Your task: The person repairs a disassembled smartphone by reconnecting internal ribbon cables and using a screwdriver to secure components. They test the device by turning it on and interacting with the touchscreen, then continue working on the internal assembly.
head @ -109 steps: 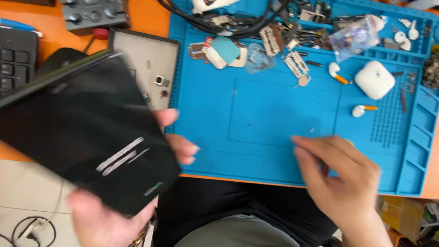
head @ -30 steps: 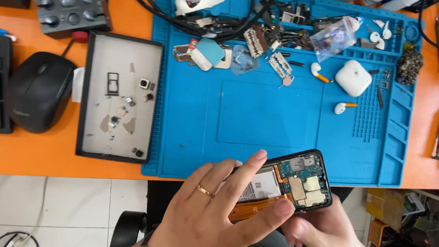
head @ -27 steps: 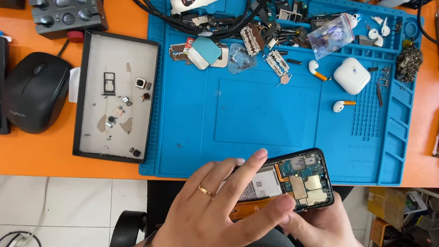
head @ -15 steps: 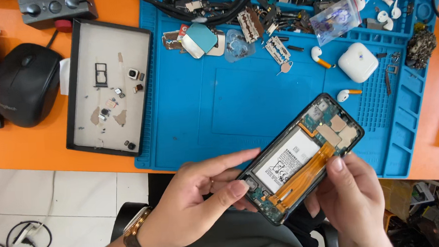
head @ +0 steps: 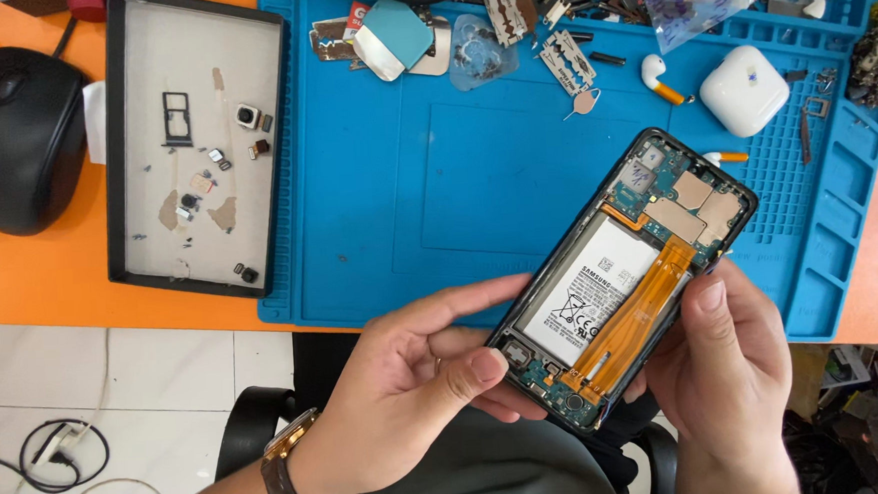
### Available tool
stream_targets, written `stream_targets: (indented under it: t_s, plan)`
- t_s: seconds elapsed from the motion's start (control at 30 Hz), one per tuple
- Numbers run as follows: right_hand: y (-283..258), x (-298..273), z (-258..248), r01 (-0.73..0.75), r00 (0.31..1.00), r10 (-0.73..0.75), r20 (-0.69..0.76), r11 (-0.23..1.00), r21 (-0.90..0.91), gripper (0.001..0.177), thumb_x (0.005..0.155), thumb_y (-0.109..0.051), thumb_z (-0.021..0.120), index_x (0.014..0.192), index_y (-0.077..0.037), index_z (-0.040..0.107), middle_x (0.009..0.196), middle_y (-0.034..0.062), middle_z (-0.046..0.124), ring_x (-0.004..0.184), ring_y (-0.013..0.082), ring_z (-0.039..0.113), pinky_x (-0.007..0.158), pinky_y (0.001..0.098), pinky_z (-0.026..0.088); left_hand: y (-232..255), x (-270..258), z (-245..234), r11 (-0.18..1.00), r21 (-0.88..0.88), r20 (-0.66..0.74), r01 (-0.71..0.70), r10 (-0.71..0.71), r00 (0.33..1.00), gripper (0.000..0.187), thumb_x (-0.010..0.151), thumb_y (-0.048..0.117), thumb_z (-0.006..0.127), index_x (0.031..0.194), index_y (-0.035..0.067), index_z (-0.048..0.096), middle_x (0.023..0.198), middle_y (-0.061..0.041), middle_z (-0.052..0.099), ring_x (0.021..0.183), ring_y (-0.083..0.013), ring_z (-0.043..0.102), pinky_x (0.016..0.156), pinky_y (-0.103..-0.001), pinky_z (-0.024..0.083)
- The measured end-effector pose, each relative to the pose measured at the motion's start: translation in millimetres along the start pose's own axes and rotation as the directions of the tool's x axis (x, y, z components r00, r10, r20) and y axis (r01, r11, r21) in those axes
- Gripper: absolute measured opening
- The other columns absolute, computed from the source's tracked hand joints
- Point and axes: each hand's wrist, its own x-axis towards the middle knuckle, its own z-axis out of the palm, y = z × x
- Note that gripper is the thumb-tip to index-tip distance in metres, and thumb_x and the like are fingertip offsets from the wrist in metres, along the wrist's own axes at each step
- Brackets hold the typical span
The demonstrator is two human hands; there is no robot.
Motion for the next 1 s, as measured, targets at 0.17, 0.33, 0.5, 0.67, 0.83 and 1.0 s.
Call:
stream_targets:
  t_s: [0.17, 0.33, 0.5, 0.67, 0.83, 1.0]
  plan:
    - [-4.2, 1.9, 9.4, 0.013, 1.000, -0.012, -0.005, 0.999, 0.048, 0.057, 0.108, -0.043, 0.064, 0.131, 0.009, 0.059, 0.104, 0.0212, 0.075, 0.046, 0.0212, 0.064, 0.031, 0.0294, 0.055, -2.1, 0.6, -3.8, 1.000, 0.025, -0.020, 0.009, -0.008, 1.000, 0.073, 0.098, 0.039, 0.067, 0.160, 0.003, 0.049, 0.132, -0.027, 0.079, 0.094, -0.0350, 0.086, 0.075, -0.034, 0.073]
    - [-25.4, 3.0, 5.6, -0.078, 0.990, 0.117, 0.078, 0.918, -0.388, 0.039, 0.105, -0.037, 0.062, 0.105, 0.001, 0.070, 0.060, 0.0121, 0.066, 0.040, 0.0158, 0.060, 0.037, 0.0255, 0.046, -22.0, -14.1, -1.9, 0.985, 0.159, -0.148, -0.060, 0.083, 0.985, 0.057, 0.100, 0.027, 0.071, 0.151, 0.003, 0.059, 0.129, -0.026, 0.082, 0.098, -0.0213, 0.083, 0.084, -0.033, 0.075]
    - [-34.5, 10.6, 4.8, -0.009, 0.992, 0.113, 0.058, 0.521, -0.853, 0.024, 0.098, -0.032, 0.068, 0.095, -0.017, 0.087, 0.065, -0.0011, 0.074, 0.050, 0.0129, 0.051, 0.049, 0.0334, 0.040, -53.7, -29.1, -14.6, 0.945, 0.315, -0.244, -0.089, 0.171, 0.955, 0.056, 0.100, 0.028, 0.071, 0.152, 0.009, 0.057, 0.139, -0.027, 0.078, 0.124, -0.0263, 0.081, 0.090, -0.035, 0.077]
    - [-33.7, 15.7, -4.4, 0.159, 0.979, 0.045, 0.199, 0.438, -0.885, 0.013, 0.097, -0.025, 0.073, 0.094, -0.018, 0.084, 0.076, -0.0047, 0.076, 0.051, 0.0132, 0.055, 0.055, 0.0303, 0.046, -64.2, -37.1, -20.2, 0.911, 0.411, -0.351, -0.031, 0.190, 0.917, 0.057, 0.099, 0.027, 0.070, 0.152, 0.010, 0.057, 0.133, -0.019, 0.084, 0.100, -0.0257, 0.093, 0.086, -0.035, 0.080]
    - [-48.4, 19.1, -35.2, 0.063, 0.995, -0.091, 0.028, 0.412, -0.909, 0.012, 0.105, -0.011, 0.074, 0.099, -0.007, 0.083, 0.083, 0.0033, 0.074, 0.064, 0.0135, 0.057, 0.065, 0.0288, 0.046, -55.5, -36.1, -28.7, 0.670, 0.742, -0.298, 0.020, 0.302, 0.906, 0.068, 0.100, 0.031, 0.069, 0.162, 0.017, 0.043, 0.117, -0.005, 0.091, 0.095, -0.0129, 0.094, 0.092, -0.028, 0.070]
    - [-45.4, 10.7, -110.7, 0.000, 0.975, -0.203, -0.092, 0.411, -0.912, 0.034, 0.127, -0.022, 0.058, 0.134, 0.008, 0.072, 0.113, 0.0208, 0.070, 0.092, 0.0291, 0.065, 0.079, 0.0396, 0.049, -40.7, -38.1, -28.6, 0.021, 0.989, -0.133, 0.148, 0.578, 0.805, 0.058, 0.097, 0.042, 0.074, 0.149, 0.020, 0.064, 0.080, 0.022, 0.078, 0.051, -0.0012, 0.063, 0.048, -0.026, 0.051]
